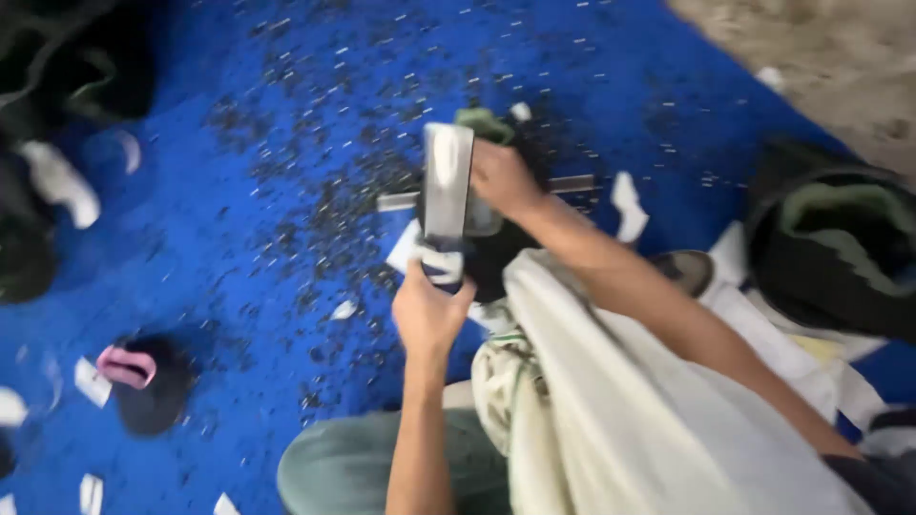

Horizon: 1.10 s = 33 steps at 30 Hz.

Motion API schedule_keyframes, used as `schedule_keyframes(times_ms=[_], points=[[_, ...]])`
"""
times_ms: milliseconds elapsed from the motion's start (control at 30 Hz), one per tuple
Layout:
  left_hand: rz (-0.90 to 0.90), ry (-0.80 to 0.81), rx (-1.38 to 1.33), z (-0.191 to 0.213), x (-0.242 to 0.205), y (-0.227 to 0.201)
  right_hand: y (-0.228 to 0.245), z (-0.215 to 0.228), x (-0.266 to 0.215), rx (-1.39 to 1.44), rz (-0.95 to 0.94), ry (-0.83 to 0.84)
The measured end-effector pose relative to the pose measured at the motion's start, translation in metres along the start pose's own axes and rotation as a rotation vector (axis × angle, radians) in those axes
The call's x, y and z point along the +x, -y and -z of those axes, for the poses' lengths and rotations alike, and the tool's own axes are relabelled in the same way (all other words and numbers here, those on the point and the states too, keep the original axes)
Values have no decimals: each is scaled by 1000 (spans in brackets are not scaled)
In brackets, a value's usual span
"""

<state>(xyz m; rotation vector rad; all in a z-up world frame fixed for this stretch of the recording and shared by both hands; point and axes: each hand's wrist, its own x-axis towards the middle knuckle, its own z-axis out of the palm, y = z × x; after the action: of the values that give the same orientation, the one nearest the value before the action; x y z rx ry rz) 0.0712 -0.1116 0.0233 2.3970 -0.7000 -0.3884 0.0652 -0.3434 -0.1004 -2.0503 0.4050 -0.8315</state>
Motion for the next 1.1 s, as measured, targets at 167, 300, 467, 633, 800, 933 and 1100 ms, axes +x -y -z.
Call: schedule_keyframes(times_ms=[167,300,467,633,800,933,1100], points=[[328,191,-141,-15,-115,85,-43,22,-22,1306,-564,-276],[270,329,121,-13,-107,184,-6,110,-88,1318,-772,-461],[-261,-31,359,-7,-10,115,32,236,-152,-83,-642,-305],[-270,47,-42,-105,155,59,29,346,-224,-898,-810,-243],[-113,-4,-1642,-33,295,15,50,381,-234,-1090,-1177,20],[-296,-65,-1303,42,210,-96,86,357,-166,-700,-1026,-183],[-1100,26,8,-19,42,-108,107,247,-32,-324,-651,86]])
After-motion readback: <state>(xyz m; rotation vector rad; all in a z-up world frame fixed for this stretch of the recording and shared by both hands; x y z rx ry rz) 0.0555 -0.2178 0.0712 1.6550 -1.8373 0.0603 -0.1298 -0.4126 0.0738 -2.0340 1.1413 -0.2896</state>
